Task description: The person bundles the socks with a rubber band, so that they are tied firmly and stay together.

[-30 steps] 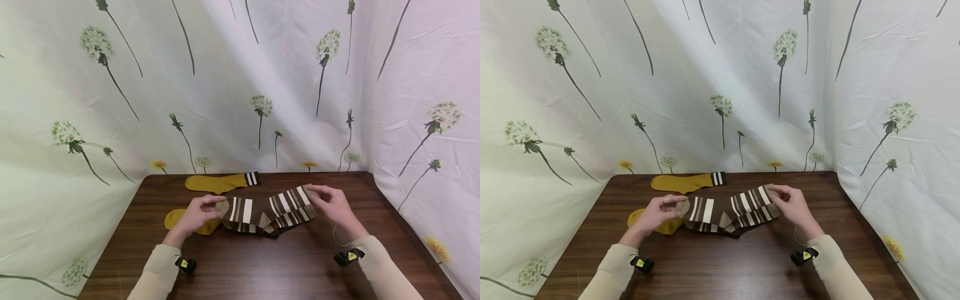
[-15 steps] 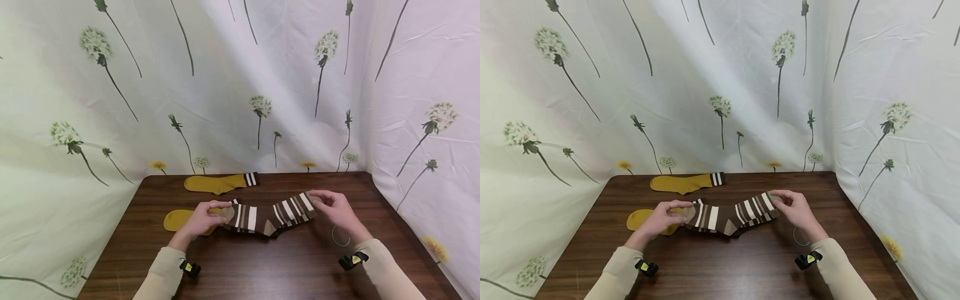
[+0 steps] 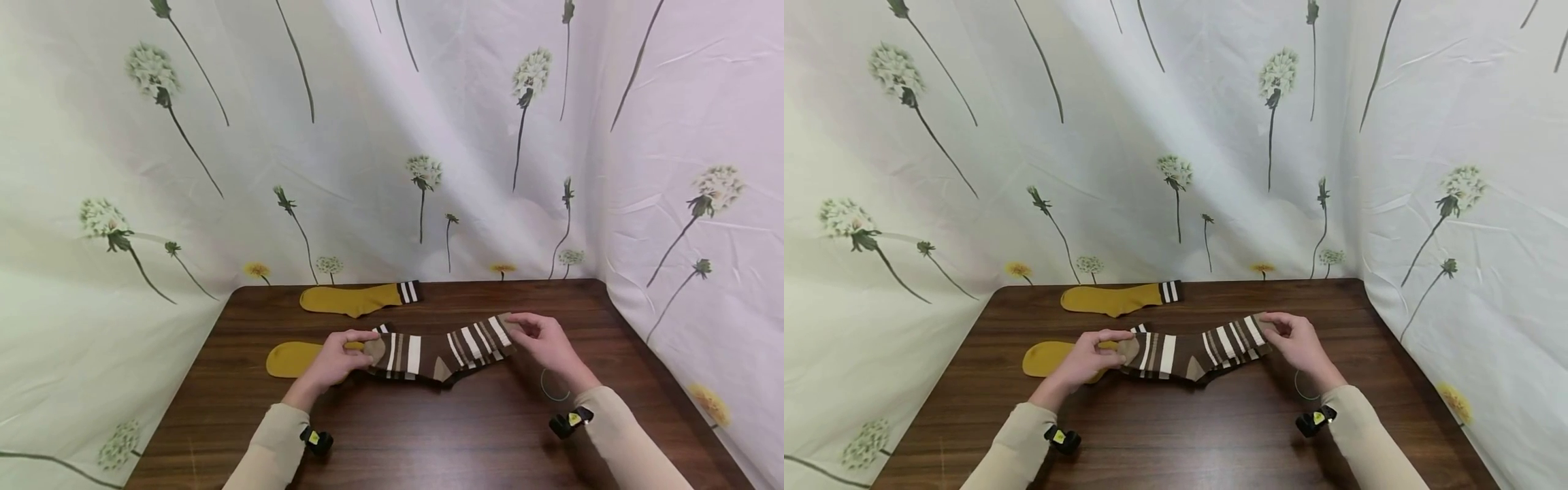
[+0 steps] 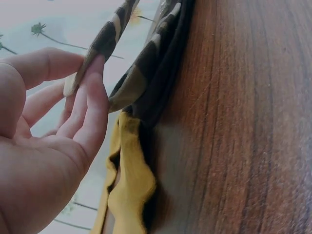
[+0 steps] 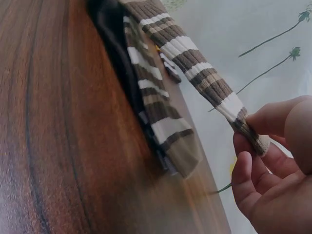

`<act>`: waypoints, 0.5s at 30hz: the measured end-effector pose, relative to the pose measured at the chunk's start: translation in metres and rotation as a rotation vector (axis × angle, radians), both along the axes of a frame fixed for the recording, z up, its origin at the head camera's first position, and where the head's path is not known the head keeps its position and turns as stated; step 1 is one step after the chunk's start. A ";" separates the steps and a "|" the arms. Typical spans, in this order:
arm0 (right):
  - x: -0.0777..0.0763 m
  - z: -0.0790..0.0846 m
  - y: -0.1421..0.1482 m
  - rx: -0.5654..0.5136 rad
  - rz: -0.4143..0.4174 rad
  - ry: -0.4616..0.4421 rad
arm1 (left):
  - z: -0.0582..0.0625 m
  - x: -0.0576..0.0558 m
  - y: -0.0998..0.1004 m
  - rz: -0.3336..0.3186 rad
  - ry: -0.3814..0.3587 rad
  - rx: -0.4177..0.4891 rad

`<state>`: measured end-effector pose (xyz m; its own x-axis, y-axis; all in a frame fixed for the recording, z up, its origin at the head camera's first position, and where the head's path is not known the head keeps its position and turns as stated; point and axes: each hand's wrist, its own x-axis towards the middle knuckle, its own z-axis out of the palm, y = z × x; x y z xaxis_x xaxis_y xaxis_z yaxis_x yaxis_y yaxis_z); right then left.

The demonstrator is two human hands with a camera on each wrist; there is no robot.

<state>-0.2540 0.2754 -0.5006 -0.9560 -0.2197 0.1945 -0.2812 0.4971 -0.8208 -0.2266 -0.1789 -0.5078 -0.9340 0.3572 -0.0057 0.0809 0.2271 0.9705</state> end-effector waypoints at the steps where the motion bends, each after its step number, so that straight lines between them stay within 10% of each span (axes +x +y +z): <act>1: -0.001 -0.002 0.000 0.005 0.000 -0.002 | -0.001 0.000 0.000 0.004 -0.001 -0.001; 15: -0.012 -0.028 0.001 0.089 0.023 0.077 | -0.007 0.001 -0.001 0.032 -0.016 -0.044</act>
<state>-0.2664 0.2759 -0.5289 -0.9335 -0.2610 0.2457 -0.3537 0.5594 -0.7496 -0.2258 -0.1794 -0.5148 -0.9445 0.3266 -0.0360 0.0575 0.2721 0.9605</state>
